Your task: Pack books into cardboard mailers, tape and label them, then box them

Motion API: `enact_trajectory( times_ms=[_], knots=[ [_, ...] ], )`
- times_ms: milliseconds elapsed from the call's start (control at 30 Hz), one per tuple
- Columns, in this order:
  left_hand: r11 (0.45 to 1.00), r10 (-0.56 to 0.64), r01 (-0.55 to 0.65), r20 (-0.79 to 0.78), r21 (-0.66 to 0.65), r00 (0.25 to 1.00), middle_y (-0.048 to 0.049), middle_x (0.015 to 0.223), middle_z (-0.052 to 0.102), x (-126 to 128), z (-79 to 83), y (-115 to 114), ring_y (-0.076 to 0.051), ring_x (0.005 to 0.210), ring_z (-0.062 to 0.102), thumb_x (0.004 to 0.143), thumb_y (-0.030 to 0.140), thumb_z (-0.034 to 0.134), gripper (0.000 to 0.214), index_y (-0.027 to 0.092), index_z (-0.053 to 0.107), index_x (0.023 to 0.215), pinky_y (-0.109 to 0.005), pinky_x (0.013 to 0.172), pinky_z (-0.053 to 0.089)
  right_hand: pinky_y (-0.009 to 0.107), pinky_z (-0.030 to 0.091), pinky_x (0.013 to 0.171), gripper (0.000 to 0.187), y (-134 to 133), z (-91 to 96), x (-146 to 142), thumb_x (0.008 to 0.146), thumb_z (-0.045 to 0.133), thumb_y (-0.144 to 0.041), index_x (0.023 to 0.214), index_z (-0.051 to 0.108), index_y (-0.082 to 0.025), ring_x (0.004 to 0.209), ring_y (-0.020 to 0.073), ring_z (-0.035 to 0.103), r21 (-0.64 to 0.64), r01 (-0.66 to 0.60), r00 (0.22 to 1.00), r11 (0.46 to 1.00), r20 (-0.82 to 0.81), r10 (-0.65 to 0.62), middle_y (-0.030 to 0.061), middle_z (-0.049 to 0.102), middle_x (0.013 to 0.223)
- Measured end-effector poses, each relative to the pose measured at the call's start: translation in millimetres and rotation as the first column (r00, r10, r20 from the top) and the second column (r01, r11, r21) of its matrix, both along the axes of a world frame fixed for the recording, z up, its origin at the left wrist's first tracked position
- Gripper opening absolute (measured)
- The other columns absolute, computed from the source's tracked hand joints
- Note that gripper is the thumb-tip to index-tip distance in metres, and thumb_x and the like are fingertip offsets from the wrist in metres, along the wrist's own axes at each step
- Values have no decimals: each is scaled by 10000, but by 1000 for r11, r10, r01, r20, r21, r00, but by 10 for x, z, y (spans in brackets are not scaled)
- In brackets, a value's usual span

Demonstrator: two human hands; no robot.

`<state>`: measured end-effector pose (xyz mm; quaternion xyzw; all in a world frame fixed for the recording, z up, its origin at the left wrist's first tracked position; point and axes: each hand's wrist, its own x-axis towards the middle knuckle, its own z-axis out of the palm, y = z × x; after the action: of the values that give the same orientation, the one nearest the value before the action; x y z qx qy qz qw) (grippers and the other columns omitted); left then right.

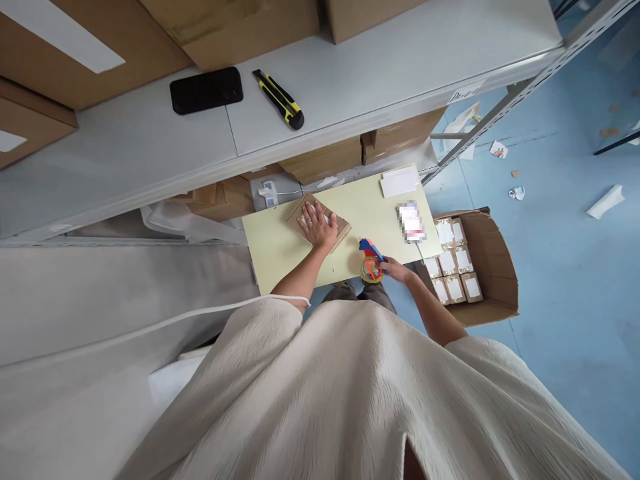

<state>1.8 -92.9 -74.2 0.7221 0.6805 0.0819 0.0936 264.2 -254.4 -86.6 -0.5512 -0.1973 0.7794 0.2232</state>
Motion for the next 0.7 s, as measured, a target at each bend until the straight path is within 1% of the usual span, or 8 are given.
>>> enact_trajectory(
  times_ms=[100,200,300,400,467,567,633,700],
  knots=[
    [986,167,-167,38,-7,985,-215,1916,238,58,-81,-11,-354,1824,111,1197,559,200,797,177,143,1895,-773,1421,152,356,595,807,441,102,-48,-184,671,907,-370,1062,766,-221,914,276,739,-17,-12,998,1000,-57,11,72,805,932],
    [974,219,-211,104,-79,970,-220,1924,186,40,-116,-12,-373,1823,101,1194,526,230,793,172,122,1896,-795,1406,166,328,580,770,433,115,-81,-256,680,908,-379,1058,765,-223,877,249,722,-22,-19,997,1000,-80,17,61,796,928],
    [978,134,-125,43,-169,990,-215,1937,110,-86,-65,-14,-389,1825,42,1184,520,288,818,163,102,1896,-808,1398,160,342,590,786,444,88,-117,-254,679,930,-362,1065,772,-213,897,258,725,-7,-44,996,999,-79,43,63,795,920],
    [974,-137,141,36,-177,990,-183,1950,90,-281,62,24,-388,1825,-6,1158,536,413,850,188,162,1892,-786,1417,95,347,593,797,466,45,-156,-239,663,942,-348,1081,793,-206,936,269,730,11,-105,993,994,-49,105,56,807,940],
    [892,-396,407,93,-198,913,-177,1954,96,-403,159,83,-399,1824,12,1125,529,507,862,183,258,1875,-763,1431,50,337,585,786,497,10,-181,-234,652,940,-358,1107,803,-211,943,263,727,16,-138,990,990,-32,138,44,813,969],
    [651,-695,710,165,-267,700,-141,1954,155,-506,259,180,-383,1826,73,1072,559,613,863,226,389,1836,-692,1457,36,327,577,778,537,-46,-205,-226,643,935,-385,1138,811,-217,941,254,725,8,-157,987,988,-28,157,34,815,989],
    [515,-789,803,200,-299,580,-109,1950,203,-512,274,214,-364,1823,124,1031,584,672,873,271,443,1813,-632,1473,49,325,578,790,543,-77,-211,-221,644,937,-389,1143,813,-215,941,249,727,9,-156,987,988,-40,156,33,815,995],
    [463,-819,829,206,-313,535,-95,1944,232,-477,251,215,-349,1819,160,1024,572,676,863,282,457,1807,-596,1480,60,330,585,817,528,-96,-206,-218,649,943,-383,1131,811,-211,953,249,731,14,-147,987,989,-60,148,39,818,1007]
  ],
)
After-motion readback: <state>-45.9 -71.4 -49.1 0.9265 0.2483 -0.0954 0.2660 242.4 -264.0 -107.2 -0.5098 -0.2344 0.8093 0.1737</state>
